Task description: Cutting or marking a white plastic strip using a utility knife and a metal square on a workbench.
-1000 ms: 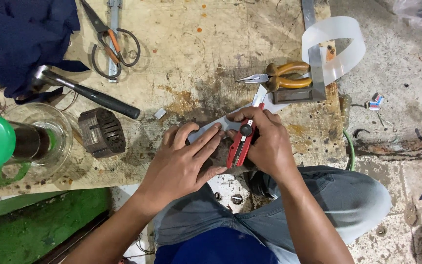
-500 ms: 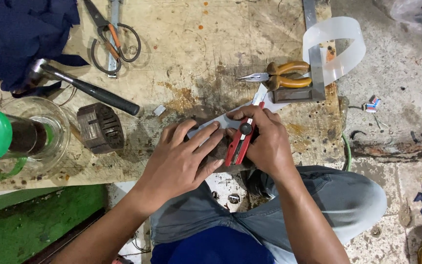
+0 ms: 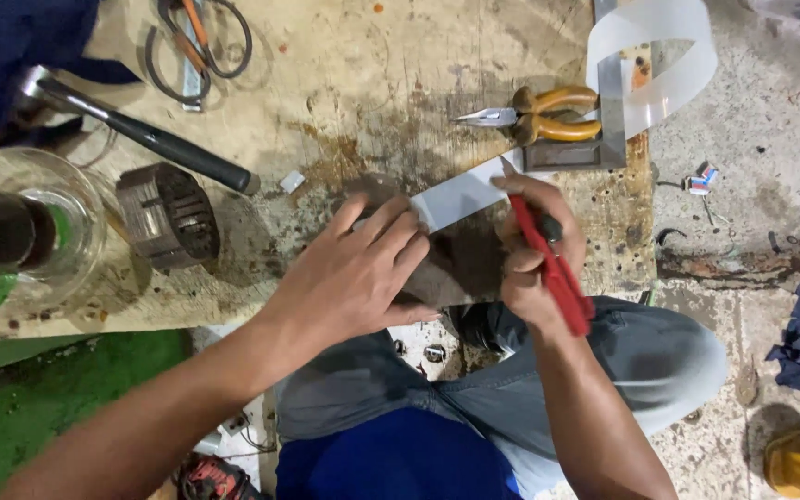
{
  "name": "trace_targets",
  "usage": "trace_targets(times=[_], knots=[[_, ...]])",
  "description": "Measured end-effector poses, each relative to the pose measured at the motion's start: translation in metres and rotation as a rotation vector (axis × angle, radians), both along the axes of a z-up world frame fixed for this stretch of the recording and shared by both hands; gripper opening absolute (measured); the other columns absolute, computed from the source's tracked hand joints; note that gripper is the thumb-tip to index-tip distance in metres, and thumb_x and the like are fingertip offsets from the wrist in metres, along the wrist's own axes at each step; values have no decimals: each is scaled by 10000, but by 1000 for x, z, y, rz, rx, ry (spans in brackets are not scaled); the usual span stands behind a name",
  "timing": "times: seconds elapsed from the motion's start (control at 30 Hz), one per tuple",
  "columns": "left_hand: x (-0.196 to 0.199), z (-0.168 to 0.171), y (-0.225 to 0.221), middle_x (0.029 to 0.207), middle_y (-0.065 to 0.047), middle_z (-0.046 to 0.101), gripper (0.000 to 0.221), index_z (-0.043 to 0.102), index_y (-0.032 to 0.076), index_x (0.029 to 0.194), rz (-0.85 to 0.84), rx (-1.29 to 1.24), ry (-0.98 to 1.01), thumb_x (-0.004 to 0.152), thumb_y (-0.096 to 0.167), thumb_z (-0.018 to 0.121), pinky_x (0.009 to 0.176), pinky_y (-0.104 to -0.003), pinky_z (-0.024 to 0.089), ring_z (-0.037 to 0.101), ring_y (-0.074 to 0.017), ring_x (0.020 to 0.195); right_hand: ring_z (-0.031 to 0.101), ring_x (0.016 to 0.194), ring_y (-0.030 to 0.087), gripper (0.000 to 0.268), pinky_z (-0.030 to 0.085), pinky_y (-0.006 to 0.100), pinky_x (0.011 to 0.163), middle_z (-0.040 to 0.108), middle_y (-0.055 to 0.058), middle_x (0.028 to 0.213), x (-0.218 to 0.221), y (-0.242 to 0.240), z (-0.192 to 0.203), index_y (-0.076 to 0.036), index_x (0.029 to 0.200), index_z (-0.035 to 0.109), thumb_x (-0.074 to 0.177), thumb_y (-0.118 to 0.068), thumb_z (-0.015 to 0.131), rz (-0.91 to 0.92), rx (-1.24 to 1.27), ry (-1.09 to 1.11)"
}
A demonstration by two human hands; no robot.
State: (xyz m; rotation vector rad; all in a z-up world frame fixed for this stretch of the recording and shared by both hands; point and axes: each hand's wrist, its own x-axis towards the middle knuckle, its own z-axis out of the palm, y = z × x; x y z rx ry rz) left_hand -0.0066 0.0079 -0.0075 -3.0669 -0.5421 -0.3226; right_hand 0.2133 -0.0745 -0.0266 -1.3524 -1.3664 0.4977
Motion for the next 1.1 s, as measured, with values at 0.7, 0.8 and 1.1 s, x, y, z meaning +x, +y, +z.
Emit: trace_targets(times=[0.7, 0.8, 1.1], knots=[[-2, 2, -4, 1425, -105, 594, 830, 621, 105, 1300, -19, 176, 84, 883, 819, 560, 1085, -432, 429, 557, -260, 1336, 713, 1013, 278, 453, 675, 432, 953, 598, 133, 1134, 1, -10, 8, -82, 1228, 457, 905, -84, 773, -91, -124, 543], [-3, 3, -4, 1411, -97, 603, 840, 625, 99, 1296, -21, 178, 88, 868, 821, 580, 1075, -432, 440, 564, -258, 1330, 666, 766, 175, 401, 501, 267, 642, 640, 78, 902, -6, -9, 4, -50, 1008, 503, 908, -242, 841, -319, -28, -72], [-4, 2, -4, 1398, -99, 589, 827, 596, 115, 1312, -20, 203, 100, 812, 771, 664, 1083, -441, 429, 561, -263, 1326, 778, 830, 194, 311, 629, 289, 678, 785, 112, 986, -25, 4, 14, -35, 1194, 694, 1026, -296, 676, -216, -127, -379]])
